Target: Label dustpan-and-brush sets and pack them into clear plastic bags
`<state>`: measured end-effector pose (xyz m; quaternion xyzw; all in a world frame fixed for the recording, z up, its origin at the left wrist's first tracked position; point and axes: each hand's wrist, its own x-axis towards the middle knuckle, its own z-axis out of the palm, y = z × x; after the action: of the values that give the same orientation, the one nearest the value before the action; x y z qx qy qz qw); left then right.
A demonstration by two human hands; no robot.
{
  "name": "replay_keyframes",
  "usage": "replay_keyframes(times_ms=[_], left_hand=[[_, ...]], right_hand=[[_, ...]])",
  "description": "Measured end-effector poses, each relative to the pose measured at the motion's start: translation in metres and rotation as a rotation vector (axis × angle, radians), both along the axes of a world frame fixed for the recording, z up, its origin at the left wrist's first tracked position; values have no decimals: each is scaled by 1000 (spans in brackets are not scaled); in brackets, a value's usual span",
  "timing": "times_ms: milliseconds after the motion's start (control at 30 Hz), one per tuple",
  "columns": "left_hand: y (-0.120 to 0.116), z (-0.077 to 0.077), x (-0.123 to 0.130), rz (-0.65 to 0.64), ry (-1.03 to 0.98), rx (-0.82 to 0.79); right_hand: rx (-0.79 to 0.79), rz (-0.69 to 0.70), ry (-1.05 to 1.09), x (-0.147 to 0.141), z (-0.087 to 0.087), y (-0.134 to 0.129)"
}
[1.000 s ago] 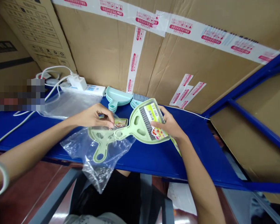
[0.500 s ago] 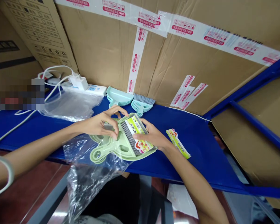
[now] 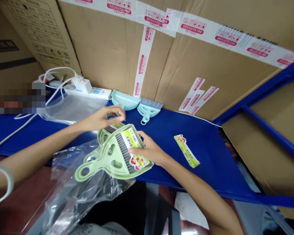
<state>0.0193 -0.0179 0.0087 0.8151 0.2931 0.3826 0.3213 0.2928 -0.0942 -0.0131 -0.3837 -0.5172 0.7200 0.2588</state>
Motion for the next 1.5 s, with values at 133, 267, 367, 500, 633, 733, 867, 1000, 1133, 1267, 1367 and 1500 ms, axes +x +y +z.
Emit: replay_keyframes(times_ms=[133,267,367,500,633,733,867,1000,1133,1267,1367,1500], left_hand=[[22,8,-34,-134,252,-418],[19,17,-43,-291,338,-507],[11,16,-34,-345,296,-547],[5,10,-22,-299,186,-578],[3,10,-20,-251,132,-615],[2,13,-23,-268,152,-624],[2,11,-21,-219,83,-611],[1,7,-14,-89,-50,-654],[-3,5,-7,-2,-163,-669],[-7,1,2,-4,-199,-565],[-9,-2,7,4,-243,-489],[-16,-1,13,66,-238,-374]], right_hand=[[49,-116,-1,3,3,5],[106,-234,34,4,8,6],[136,-262,58,4,11,6],[147,-268,62,5,12,6],[167,-300,49,6,12,7],[197,-334,47,8,11,9],[215,-357,38,13,13,13],[208,-312,8,15,14,15],[209,-250,-43,12,12,11],[294,-258,-67,10,11,7],[328,-276,-84,10,14,6],[314,-256,-104,10,19,4]])
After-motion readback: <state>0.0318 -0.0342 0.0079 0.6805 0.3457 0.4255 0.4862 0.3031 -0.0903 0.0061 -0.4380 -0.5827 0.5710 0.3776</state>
